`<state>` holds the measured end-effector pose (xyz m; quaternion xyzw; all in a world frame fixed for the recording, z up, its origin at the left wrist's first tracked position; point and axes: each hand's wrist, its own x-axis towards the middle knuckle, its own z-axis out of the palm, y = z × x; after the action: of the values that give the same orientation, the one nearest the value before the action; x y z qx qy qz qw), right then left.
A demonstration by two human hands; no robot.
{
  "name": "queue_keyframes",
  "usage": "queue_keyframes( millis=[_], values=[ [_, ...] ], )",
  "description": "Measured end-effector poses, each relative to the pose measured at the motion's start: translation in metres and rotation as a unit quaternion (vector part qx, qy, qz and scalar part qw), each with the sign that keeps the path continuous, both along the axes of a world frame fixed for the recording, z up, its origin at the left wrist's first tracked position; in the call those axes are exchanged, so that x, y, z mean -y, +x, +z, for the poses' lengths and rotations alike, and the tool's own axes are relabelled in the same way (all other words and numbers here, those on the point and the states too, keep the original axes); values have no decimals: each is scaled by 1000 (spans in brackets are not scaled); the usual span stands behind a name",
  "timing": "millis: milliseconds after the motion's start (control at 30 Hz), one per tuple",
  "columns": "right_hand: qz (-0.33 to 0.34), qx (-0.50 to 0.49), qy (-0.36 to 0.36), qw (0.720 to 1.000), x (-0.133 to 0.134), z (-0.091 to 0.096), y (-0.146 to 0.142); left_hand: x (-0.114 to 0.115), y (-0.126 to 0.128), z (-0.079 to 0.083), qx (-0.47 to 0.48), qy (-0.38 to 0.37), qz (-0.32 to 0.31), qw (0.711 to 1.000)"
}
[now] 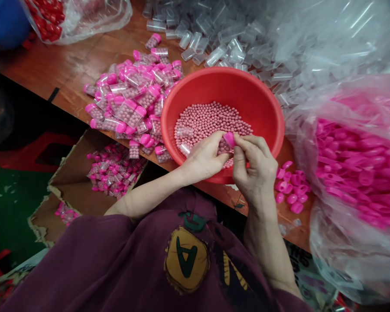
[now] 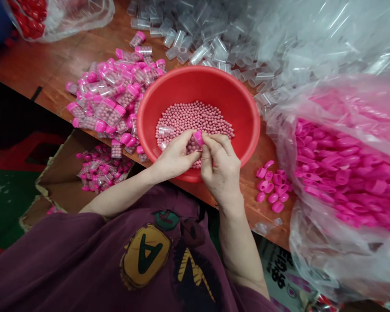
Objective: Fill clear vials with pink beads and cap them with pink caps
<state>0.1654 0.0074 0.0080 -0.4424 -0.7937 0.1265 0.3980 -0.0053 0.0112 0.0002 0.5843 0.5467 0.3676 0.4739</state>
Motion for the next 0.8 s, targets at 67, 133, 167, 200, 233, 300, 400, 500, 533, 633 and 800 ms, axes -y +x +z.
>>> queue_keyframes(
  millis=[67, 133, 167, 200, 233, 300, 400, 500, 533, 633, 800],
  values=[
    [46, -5, -42, 998, 2, 9, 8, 0, 0, -4, 41, 8, -8, 999],
    [104, -18, -97, 990, 2, 19, 19, 0, 0, -6, 65, 24, -25, 997],
    [120, -34, -126, 984, 1, 23, 24, 0, -1, -5, 64, 33, -35, 997],
    [125, -58, -154, 978, 0, 25, 28, 0, -2, -3, 55, 42, -45, 997],
    [119, -88, -179, 973, -1, 26, 31, 1, -2, -1, 42, 49, -53, 997],
    [86, -163, -213, 959, -5, 22, 32, 3, -4, 5, 16, 56, -68, 996],
    [45, -267, -220, 937, -9, 7, 24, 6, -5, 8, -3, 64, -85, 994],
    [0, -360, -204, 911, -3, -8, 12, 4, -3, -2, 37, 64, -87, 993],
    [-5, -383, -209, 900, 1, -11, 9, 2, -3, -7, 64, 53, -82, 993],
    [8, -391, -260, 883, 14, -19, 6, -2, -1, -16, 150, 1, -56, 987],
    [-41, -354, -222, 908, 19, -32, 7, -1, -2, -14, 161, -12, -86, 983]
  ],
)
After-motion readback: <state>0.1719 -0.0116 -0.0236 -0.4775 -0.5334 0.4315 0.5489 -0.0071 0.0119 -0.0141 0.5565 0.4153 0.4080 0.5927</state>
